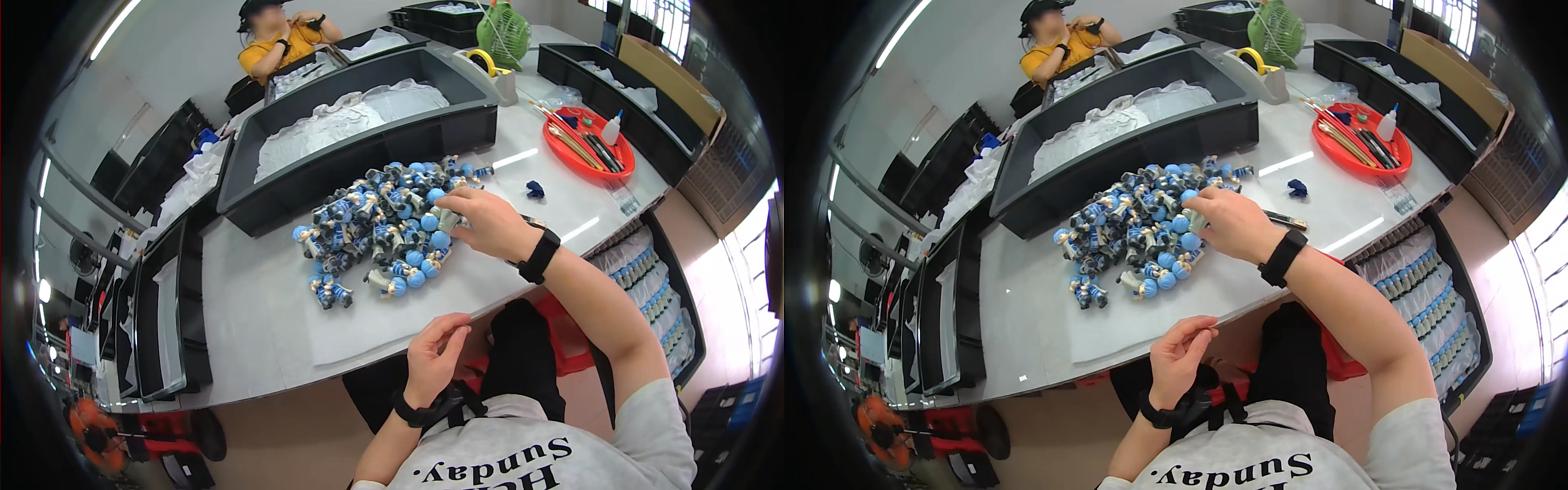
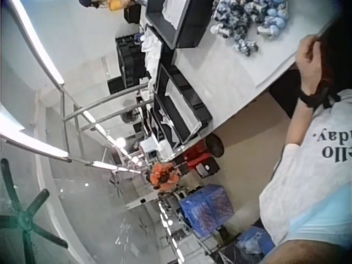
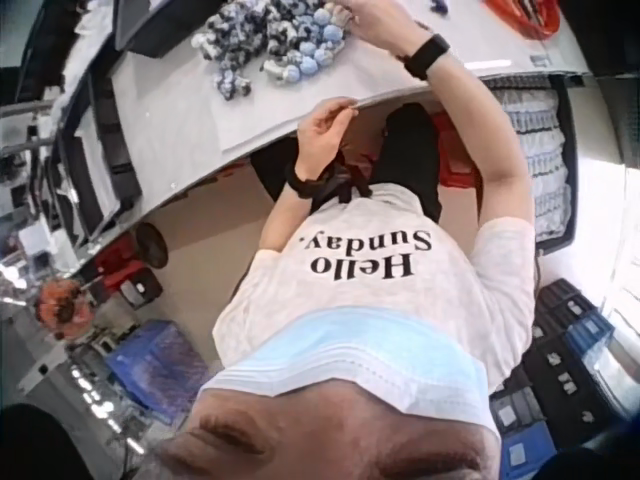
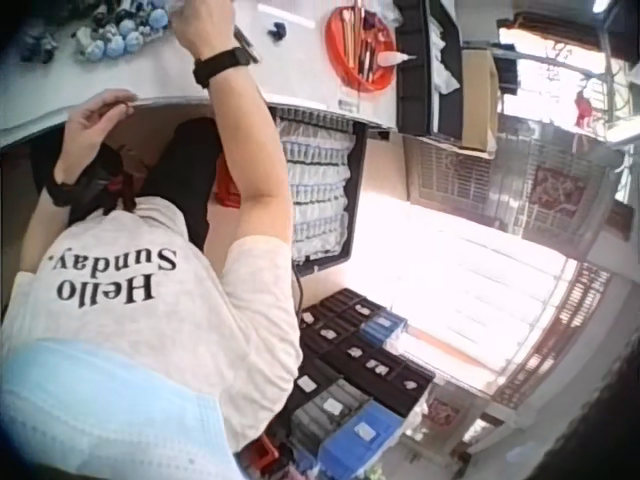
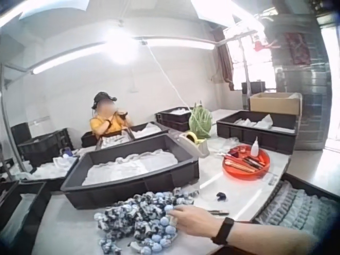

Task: The person assembles small blue and white figurines by hand, picking them from a pile on a table and placing them into a black tray. They use a small red tool to adjust parts of the figurines. The person also handles white tissue paper, placing it into the tray to cover the figurines.

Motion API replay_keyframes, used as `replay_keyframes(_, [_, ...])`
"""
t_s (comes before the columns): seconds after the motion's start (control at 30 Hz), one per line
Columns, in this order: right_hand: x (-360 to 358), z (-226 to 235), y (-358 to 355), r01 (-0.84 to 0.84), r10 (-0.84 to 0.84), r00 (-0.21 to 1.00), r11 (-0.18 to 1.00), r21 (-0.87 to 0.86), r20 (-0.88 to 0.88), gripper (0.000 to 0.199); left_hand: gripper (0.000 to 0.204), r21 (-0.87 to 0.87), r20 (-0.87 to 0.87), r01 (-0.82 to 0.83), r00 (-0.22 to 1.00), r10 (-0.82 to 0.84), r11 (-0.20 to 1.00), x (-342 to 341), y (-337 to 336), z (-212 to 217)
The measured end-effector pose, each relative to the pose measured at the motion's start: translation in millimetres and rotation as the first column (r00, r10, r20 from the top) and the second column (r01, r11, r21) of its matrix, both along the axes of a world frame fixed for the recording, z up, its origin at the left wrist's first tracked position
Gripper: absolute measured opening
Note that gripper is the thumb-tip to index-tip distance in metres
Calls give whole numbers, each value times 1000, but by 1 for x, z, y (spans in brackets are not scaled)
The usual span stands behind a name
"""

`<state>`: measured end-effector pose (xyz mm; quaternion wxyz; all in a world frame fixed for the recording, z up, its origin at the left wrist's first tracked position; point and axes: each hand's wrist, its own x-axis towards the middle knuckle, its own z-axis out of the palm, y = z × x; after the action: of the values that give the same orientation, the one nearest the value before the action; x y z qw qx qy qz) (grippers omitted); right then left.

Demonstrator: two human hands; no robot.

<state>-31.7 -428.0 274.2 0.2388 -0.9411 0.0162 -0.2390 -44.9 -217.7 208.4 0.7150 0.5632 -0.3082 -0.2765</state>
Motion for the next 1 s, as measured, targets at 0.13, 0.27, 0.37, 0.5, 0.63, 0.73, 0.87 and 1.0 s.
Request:
replay_keyframes(0.13, [9,-1,6,38,-82,989,942,-334,-119,25,19,-22,-3,-24,1000,24,999,7,6,3])
replay_keyframes(0.27, [3,3,4,-13,-4,998,958,-286,-59,24,18,-32,7,-73,997,74,997,15,13,9])
replay_keyframes(0.37, [-8,6,11,-5,21,992,991,-135,122,17,24,-35,-14,-71,997,71,997,23,14,7])
replay_keyframes(0.5, [-40,12,53,18,134,981,663,748,-143,20,37,-150,-155,-178,976,154,973,26,8,22])
replay_keyframes(0.63, [-72,-8,82,152,334,921,158,976,-198,26,34,-247,-360,-84,933,-11,965,28,6,22])
replay_keyframes(0.73, [-85,-25,87,219,339,917,7,976,-208,26,32,-158,-385,-25,922,-38,987,28,7,10])
replay_keyframes(0.87, [-90,-35,89,200,304,943,-193,961,-135,27,29,-132,-421,-55,907,-6,990,23,6,4])
replay_keyframes(1.0, [-95,-45,90,161,255,961,-194,968,-108,29,29,-99,-435,-77,900,27,992,20,5,9])
